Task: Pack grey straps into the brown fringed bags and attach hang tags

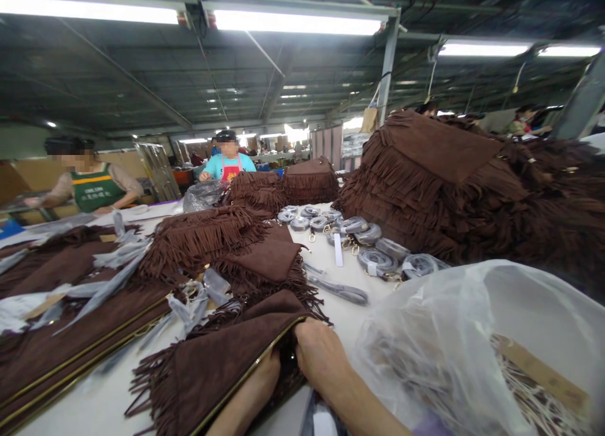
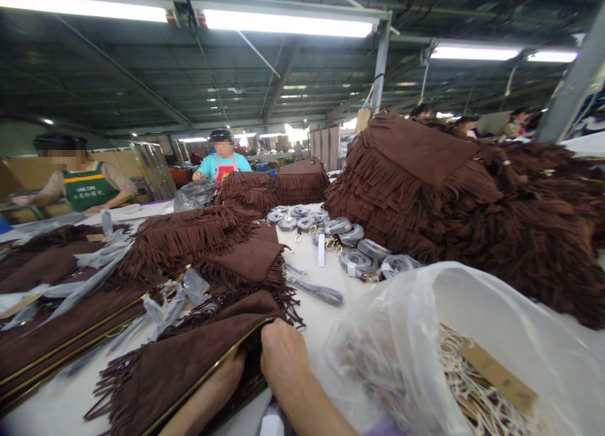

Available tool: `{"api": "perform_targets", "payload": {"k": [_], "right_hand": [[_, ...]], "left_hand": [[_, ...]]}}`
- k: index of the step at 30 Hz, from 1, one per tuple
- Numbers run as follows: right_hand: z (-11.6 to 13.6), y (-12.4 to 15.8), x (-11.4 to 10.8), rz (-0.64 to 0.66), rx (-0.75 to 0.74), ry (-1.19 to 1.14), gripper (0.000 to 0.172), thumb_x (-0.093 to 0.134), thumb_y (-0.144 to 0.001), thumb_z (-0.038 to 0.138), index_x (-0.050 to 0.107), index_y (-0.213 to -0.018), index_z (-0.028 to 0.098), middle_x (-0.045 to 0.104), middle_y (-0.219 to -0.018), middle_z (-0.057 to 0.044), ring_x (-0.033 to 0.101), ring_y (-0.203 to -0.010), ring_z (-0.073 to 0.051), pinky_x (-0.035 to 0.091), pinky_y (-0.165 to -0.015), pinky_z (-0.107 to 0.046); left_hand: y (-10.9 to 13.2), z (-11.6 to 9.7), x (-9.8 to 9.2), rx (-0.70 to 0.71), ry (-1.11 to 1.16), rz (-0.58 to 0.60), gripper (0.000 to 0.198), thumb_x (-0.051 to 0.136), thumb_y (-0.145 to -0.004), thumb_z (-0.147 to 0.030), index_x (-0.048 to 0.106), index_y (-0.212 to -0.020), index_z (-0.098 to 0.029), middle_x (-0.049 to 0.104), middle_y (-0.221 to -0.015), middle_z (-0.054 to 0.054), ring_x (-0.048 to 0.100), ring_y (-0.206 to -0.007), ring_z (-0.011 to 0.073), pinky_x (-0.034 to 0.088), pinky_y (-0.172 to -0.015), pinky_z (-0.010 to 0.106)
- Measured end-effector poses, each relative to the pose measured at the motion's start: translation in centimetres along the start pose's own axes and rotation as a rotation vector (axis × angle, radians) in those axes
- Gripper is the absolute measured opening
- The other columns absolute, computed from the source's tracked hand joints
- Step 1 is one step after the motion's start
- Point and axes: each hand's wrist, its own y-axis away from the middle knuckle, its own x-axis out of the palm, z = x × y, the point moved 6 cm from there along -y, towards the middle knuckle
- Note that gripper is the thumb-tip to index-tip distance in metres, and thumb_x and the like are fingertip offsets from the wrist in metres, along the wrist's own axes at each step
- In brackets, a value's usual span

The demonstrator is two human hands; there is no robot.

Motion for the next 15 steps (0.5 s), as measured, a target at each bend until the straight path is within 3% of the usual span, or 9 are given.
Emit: {"api": "perform_targets", "payload": {"k": [11, 15], "right_hand": [[0.1, -0.1, -0.1, -0.062, -0.041, -0.058, 0.038, 0.045, -0.079, 0.001, 0.070, -0.106, 0.009, 0.069, -0.108, -0.020, 0.066, -0.101, -0.031, 0.049, -0.084, -0.036], [0.4, 0.3, -1.7, -0.066, -0.188, -0.151, 0.027, 0.053, -0.079, 0.005, 0.073, -0.091, 0.018, 0.074, -0.100, -0.009, 0.067, -0.097, -0.021, 0.047, -0.083, -0.025]], "left_hand": [[-0.1, -1.1, -0.3, 0.131, 0.018, -0.062, 0.031, 0.065, -0.070, -0.034, 0.076, -0.097, -0.024, 0.072, -0.111, 0.011, 0.053, -0.120, 0.0407, 0.022, -0.116, 0.054], [0.1, -2.9, -1.4, 0.212, -0.009, -0.003, 0.026, 0.063, -0.072, -0.034, 0.076, -0.094, -0.027, 0.073, -0.108, 0.007, 0.053, -0.119, 0.0375, 0.022, -0.117, 0.051]]}}
